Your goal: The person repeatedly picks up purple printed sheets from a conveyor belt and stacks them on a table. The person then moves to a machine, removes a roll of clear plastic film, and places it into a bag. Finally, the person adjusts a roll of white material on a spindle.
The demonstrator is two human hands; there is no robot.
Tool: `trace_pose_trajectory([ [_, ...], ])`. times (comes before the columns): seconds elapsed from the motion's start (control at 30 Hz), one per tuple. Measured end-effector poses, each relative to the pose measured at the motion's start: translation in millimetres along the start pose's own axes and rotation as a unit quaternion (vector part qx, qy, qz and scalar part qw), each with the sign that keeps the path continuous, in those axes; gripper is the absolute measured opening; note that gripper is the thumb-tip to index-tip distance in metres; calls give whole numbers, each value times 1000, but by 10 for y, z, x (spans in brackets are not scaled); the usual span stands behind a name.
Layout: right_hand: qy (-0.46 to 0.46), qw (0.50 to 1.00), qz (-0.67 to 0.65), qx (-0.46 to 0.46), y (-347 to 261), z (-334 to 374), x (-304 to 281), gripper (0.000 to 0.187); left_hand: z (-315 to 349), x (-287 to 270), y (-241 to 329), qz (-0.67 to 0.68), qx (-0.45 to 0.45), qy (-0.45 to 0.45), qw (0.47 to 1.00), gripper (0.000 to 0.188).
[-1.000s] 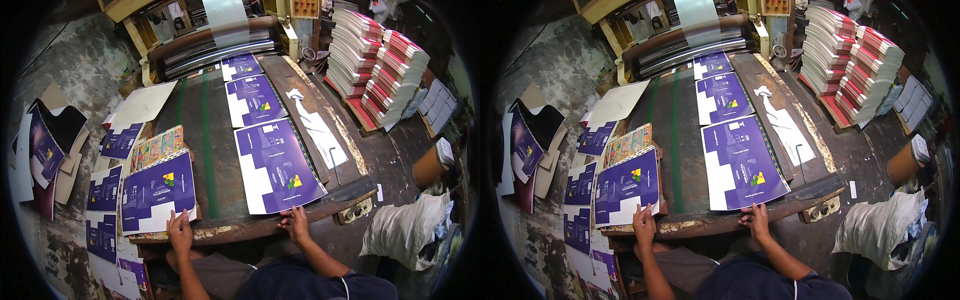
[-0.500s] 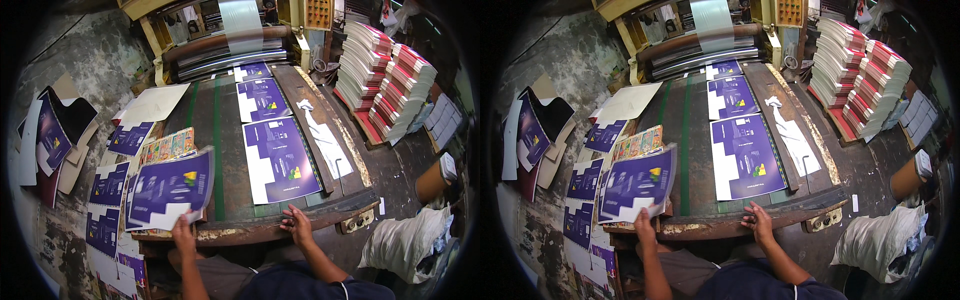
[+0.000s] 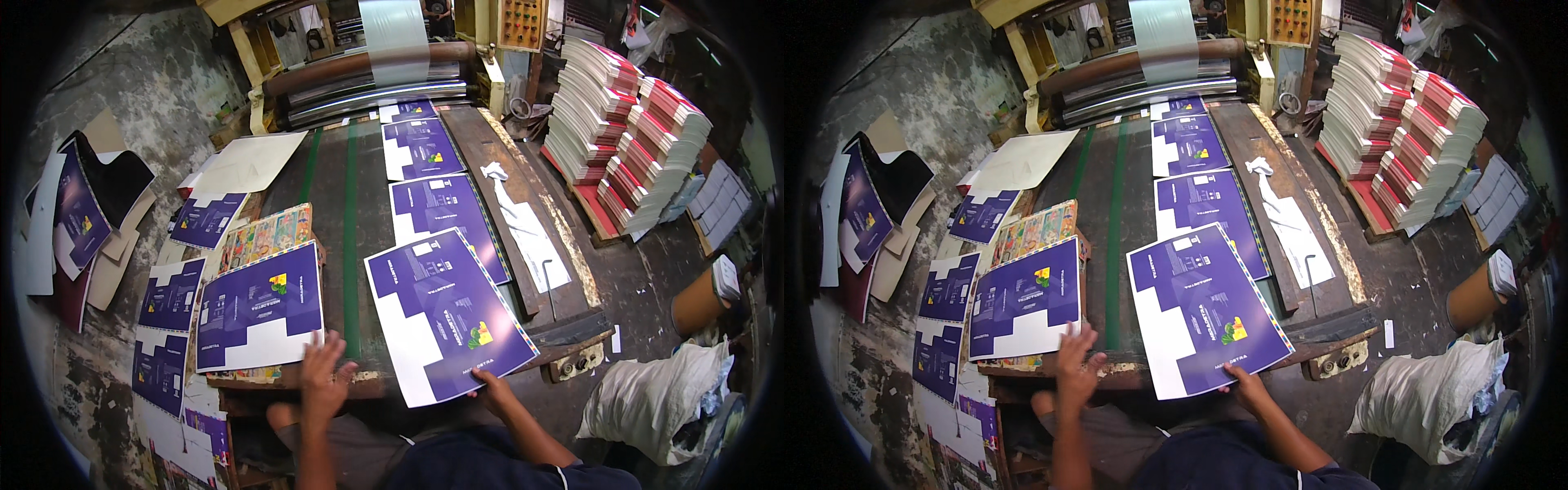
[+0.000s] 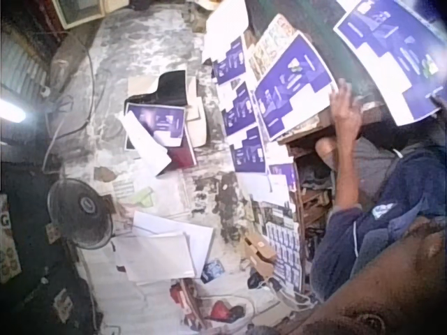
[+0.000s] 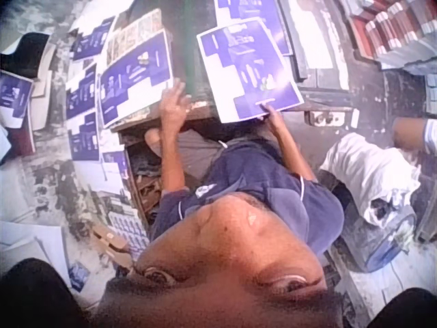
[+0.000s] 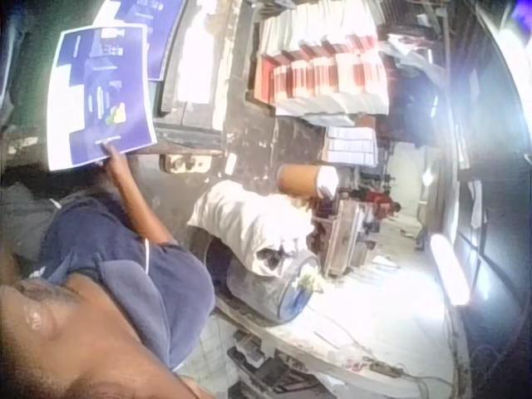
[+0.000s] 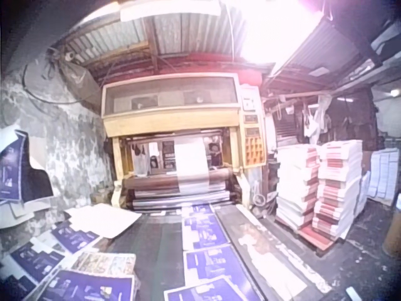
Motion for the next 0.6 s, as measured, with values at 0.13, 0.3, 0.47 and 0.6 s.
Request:
trace_pose_trajectory([
  [0.13,4,996,81,27,177,184,-361,26,-148,-129,-237,-128,-4,16,992,51],
  [0.3,14,992,121,29,341,482,-540,34,17,-7,-535,-163,7,27,986,44],
  [0.47,4,990,139,35,409,722,-561,37,48,-1,-587,-156,-6,68,985,35],
  [0.6,21,991,128,38,434,777,-591,39,-2,-80,-596,-99,-36,49,993,41],
])
Point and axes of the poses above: each hand's wrist, its own z-axis away from the middle knuckle, its own x-axis out of the palm, y = z × x, the point moved 4 cm from there along -z, towards the middle knuckle, and after that the axes turned 13 degrees about y, right-handed, at the moved point
